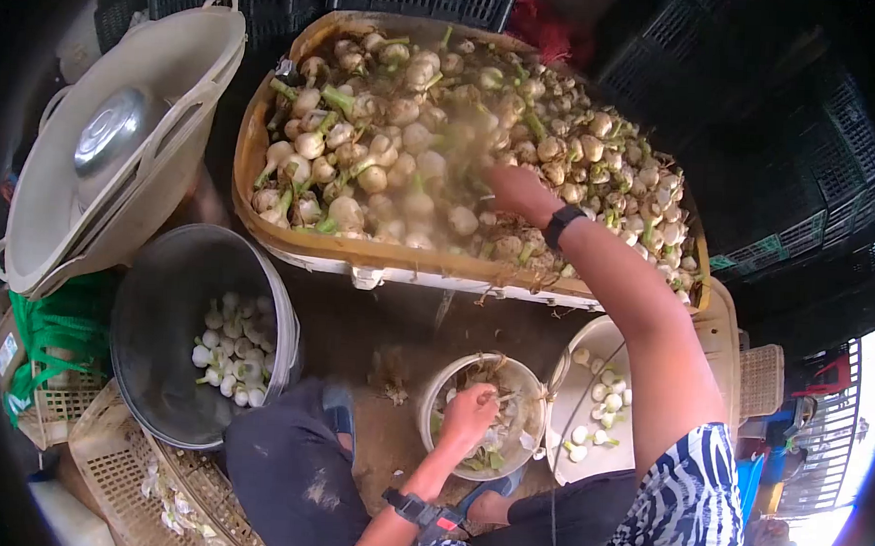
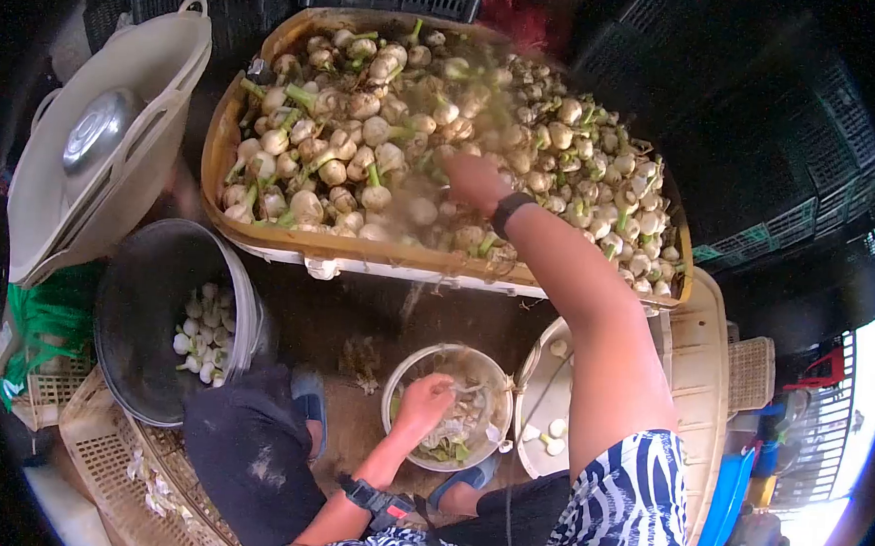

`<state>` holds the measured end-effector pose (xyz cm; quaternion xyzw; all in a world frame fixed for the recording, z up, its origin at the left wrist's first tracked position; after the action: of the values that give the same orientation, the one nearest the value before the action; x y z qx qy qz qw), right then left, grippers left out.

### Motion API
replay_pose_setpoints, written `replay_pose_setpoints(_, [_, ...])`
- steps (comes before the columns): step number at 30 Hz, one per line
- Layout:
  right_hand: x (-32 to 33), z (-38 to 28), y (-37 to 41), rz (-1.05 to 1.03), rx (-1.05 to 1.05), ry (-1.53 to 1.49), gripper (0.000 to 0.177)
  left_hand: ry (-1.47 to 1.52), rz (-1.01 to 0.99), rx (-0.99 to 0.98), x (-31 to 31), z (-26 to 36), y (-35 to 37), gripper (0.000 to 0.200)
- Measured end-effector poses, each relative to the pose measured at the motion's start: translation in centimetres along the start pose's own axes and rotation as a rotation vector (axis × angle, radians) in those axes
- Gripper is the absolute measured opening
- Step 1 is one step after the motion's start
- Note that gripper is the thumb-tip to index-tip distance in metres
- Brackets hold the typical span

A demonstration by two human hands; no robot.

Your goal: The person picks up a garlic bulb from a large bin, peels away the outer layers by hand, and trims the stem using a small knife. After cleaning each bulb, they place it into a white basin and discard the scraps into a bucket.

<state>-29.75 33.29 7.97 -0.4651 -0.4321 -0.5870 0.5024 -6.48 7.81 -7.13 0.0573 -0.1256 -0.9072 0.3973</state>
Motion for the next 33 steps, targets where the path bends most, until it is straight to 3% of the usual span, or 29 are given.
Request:
replay_pose_setpoints(7, [0.5, 3.0, 4.0, 0.032, -0.117, -0.18, 0.054, 0.039, -0.057, 0.001, 0.2, 2.9, 1.7, 0.028])
replay_pose_setpoints(10, [0.8, 1.4, 4.3, -0.253, -0.1, -0.038, 0.051, 0.042, -0.081, -0.013, -0.1, 3.5, 2.3, 0.029])
replay_pose_setpoints(15, [0.0, 1.5, 3.7, -0.149, -0.079, -0.023, 0.052, 0.036, -0.096, -0.062, 0.2, 3.4, 3.0, 0.027])
replay_pose_setpoints(17, [1.4, 1.2, 5.4, -0.226, -0.166, -0.11, 0.055, 0.084, -0.096, 0.075, 0.9, 3.5, 2.9, 0.027])
replay_pose_setpoints(19, [3.2, 1.5, 7.0, -0.277, -0.187, -0.048, 0.053, 0.177, -0.081, 0.054, 1.1, 3.9, 2.5, 0.026])
replay_pose_setpoints(21, [7.0, 1.4, 10.1, -0.034, -0.25, -0.574, 0.048, 0.373, -0.075, 0.075, 1.0, 4.0, 2.3, 0.028])
replay_pose_setpoints(23, [10.7, -0.4, 14.4, -0.036, -0.295, -0.695, 0.046, 0.614, -0.154, 0.108, 0.7, 5.1, 2.4, 0.039])
replay_pose_setpoints(24, [11.2, -1.5, 16.8, -0.147, -0.414, -0.771, 0.041, 0.731, -0.202, 0.168, 0.5, 5.5, 2.7, 0.047])
replay_pose_setpoints(25, [10.7, -3.3, 18.8, -0.109, -0.317, -0.981, 0.041, 0.847, -0.252, 0.238, 0.2, 5.9, 3.1, 0.056])
replay_pose_setpoints(27, [8.7, -7.0, 23.6, -0.327, -0.471, -1.13, 0.044, 1.044, -0.362, 0.295, -0.4, 7.0, 3.6, 0.062])
replay_pose_setpoints(29, [4.6, -9.6, 27.1, -0.423, -0.455, -1.082, 0.049, 1.27, -0.482, 0.284, -1.2, 6.3, 3.7, 0.06])
replay_pose_setpoints(31, [1.5, -11.3, 30.3, -0.389, -0.468, -1.127, 0.051, 1.31, -0.503, 0.348, -1.9, 4.4, 3.9, 0.052])
replay_pose_setpoints(33, [0.9, -11.3, 32.4, -0.162, -0.523, -1.132, 0.052, 1.119, -0.319, 0.358, -2.1, -0.8, 2.9, 0.042])
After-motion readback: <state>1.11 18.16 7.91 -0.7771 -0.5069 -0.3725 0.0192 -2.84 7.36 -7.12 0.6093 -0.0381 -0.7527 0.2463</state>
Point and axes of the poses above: each hand's wrist, its own y-axis away from the middle knuckle, its own x-axis out of the back of the hand, z = x × y, the point moved 5 cm from there along -y, towards the middle knuckle, and after that the axes turned 4 degrees about z, right-handed, at the moved point
